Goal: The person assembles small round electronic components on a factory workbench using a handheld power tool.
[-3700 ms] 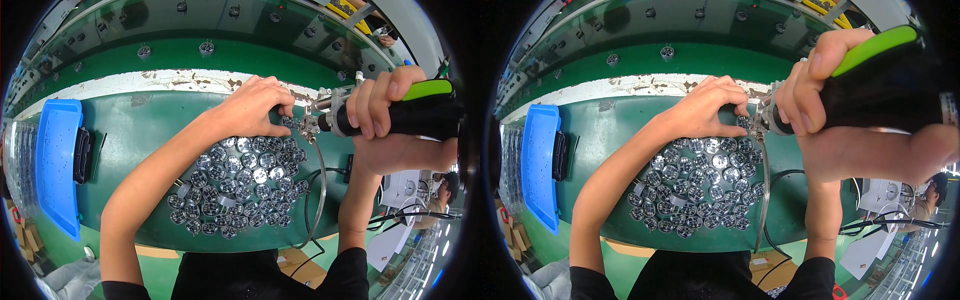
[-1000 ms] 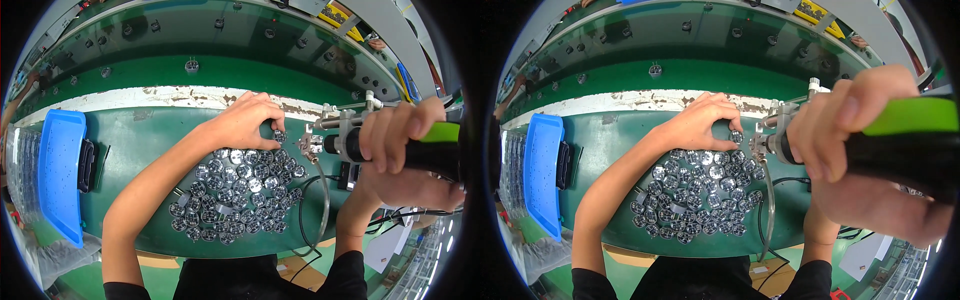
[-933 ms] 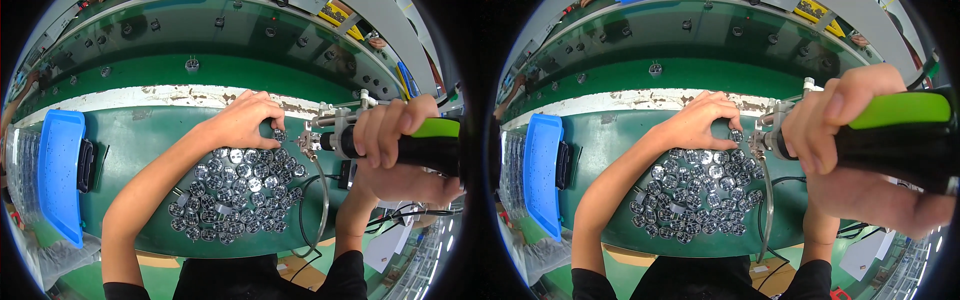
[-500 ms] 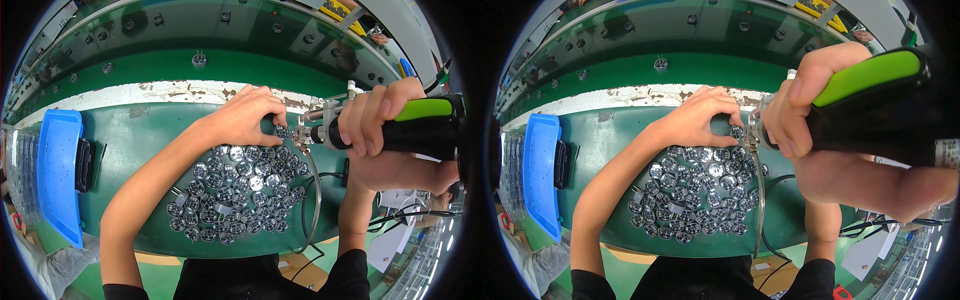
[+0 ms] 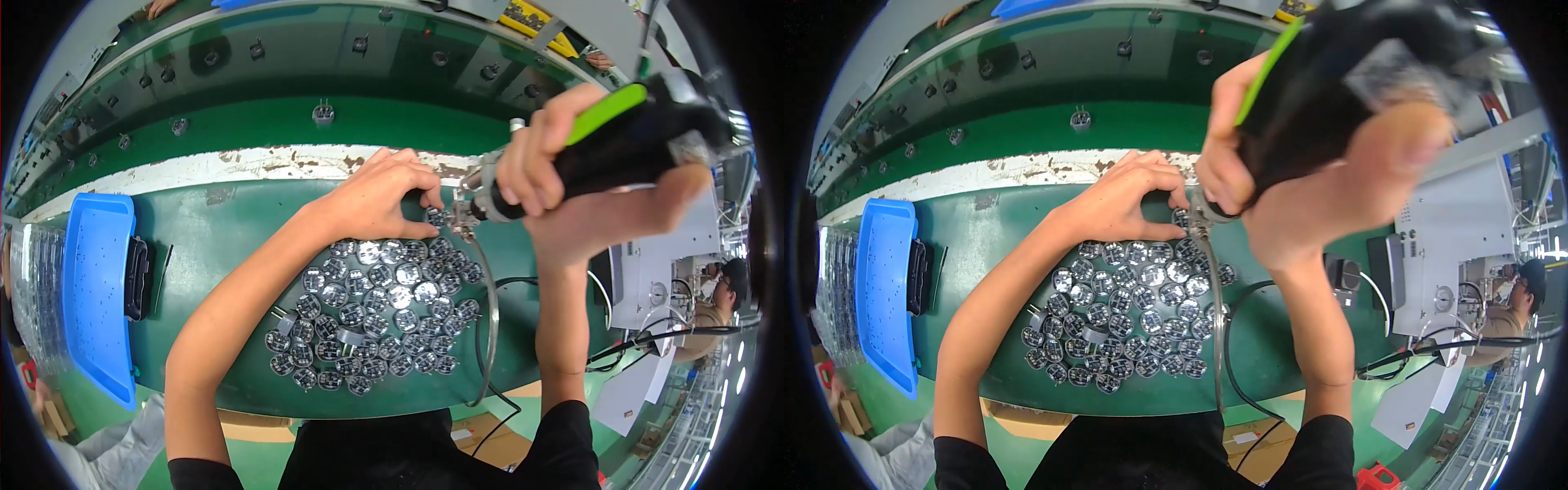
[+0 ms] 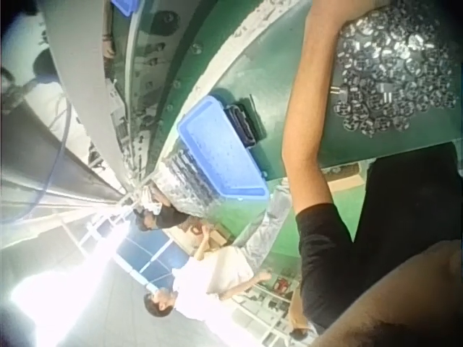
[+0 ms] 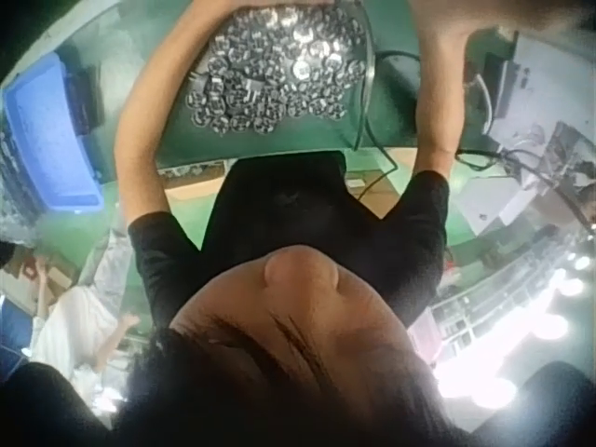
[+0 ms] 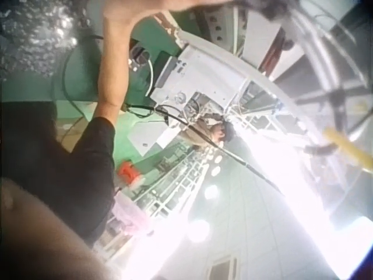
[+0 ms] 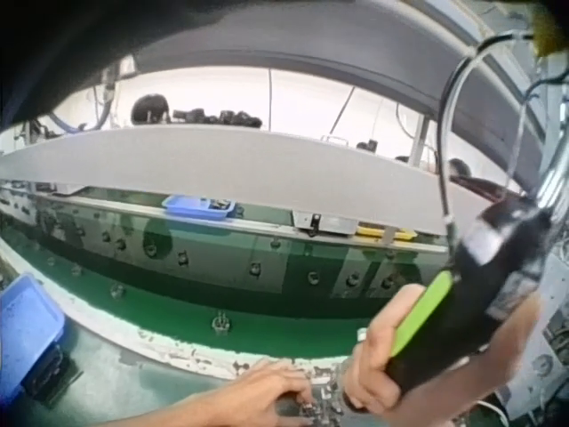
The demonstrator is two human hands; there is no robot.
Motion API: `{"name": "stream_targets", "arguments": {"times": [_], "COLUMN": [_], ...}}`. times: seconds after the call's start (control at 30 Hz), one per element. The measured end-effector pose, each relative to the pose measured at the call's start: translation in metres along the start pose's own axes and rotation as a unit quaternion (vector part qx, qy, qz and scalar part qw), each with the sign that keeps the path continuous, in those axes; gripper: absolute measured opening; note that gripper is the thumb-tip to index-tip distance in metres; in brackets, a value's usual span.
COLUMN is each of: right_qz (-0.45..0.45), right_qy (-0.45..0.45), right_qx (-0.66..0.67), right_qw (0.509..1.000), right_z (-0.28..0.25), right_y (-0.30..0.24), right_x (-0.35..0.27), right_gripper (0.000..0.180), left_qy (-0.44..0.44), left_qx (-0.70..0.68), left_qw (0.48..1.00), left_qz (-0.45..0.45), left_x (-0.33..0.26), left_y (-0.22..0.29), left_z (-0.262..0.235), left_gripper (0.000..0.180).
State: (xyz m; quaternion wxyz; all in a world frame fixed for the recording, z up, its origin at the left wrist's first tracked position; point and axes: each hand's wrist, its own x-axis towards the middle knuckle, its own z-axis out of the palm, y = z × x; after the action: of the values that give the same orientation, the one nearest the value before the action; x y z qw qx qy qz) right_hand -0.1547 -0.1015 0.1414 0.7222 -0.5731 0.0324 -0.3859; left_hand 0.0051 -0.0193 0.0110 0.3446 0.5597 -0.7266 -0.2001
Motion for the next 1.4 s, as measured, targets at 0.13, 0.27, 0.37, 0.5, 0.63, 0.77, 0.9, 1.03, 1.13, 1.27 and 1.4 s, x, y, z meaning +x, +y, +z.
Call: {"name": "stream_targets", "arguments": {"times": [0.13,0.27,0.37,0.5,0.63,0.77,0.9,1.03,1.13,1.27,1.4], "right_qz": [-0.056,-0.087,-0.136,-0.185,-0.196,-0.167,-0.151,-0.154,-0.142,-0.124,-0.11], "right_qy": [-0.092,-0.101,0.015,0.006,-0.009,-0.005,-0.059,-0.126,-0.113,0.001,-0.111], "right_qx": [-0.049,-0.078,-0.162,-0.158,-0.169,-0.211,-0.106,-0.083,-0.096,-0.107,-0.092], "right_qw": [0.993,0.988,0.977,0.97,0.966,0.963,0.981,0.976,0.979,0.987,0.983], "right_z": [-0.006,-0.018,-0.026,-0.034,-0.028,-0.024,-0.026,-0.025,-0.018,0.0,-0.012], "right_y": [-0.025,-0.068,-0.066,-0.051,-0.044,-0.044,-0.049,-0.052,-0.047,-0.027,-0.012], "right_x": [-0.006,0.0,0.006,0.009,0.006,0.003,0.0,0.003,0.006,0.004,0.009], "right_gripper": [0.103,0.104,0.102,0.078,0.043,0.053,0.058,0.059,0.057,0.056,0.057], "left_qy": [-0.018,-0.055,-0.016,0.228,0.29,0.213,0.182,0.069,0.03,0.006,0.005], "left_qx": [0.003,0.023,0.01,0.177,0.249,0.18,0.094,0.037,0.028,0.004,0.0], "left_qw": [1.0,0.998,1.0,0.943,0.889,0.919,0.974,0.996,0.998,0.999,1.0], "left_qz": [-0.019,0.002,-0.011,-0.167,-0.254,-0.28,-0.101,-0.049,-0.054,-0.038,-0.022], "left_x": [-0.001,-0.006,-0.012,-0.017,-0.013,-0.001,0.011,0.009,0.003,-0.002,-0.003], "left_y": [0.007,0.005,0.001,-0.018,-0.044,-0.05,-0.031,-0.006,0.0,0.001,-0.005], "left_z": [-0.007,-0.016,-0.03,-0.054,-0.059,-0.056,-0.034,-0.01,-0.007,-0.007,-0.004], "left_gripper": [0.029,0.033,0.031,0.03,0.038,0.036,0.032,0.031,0.03,0.033,0.038]}}
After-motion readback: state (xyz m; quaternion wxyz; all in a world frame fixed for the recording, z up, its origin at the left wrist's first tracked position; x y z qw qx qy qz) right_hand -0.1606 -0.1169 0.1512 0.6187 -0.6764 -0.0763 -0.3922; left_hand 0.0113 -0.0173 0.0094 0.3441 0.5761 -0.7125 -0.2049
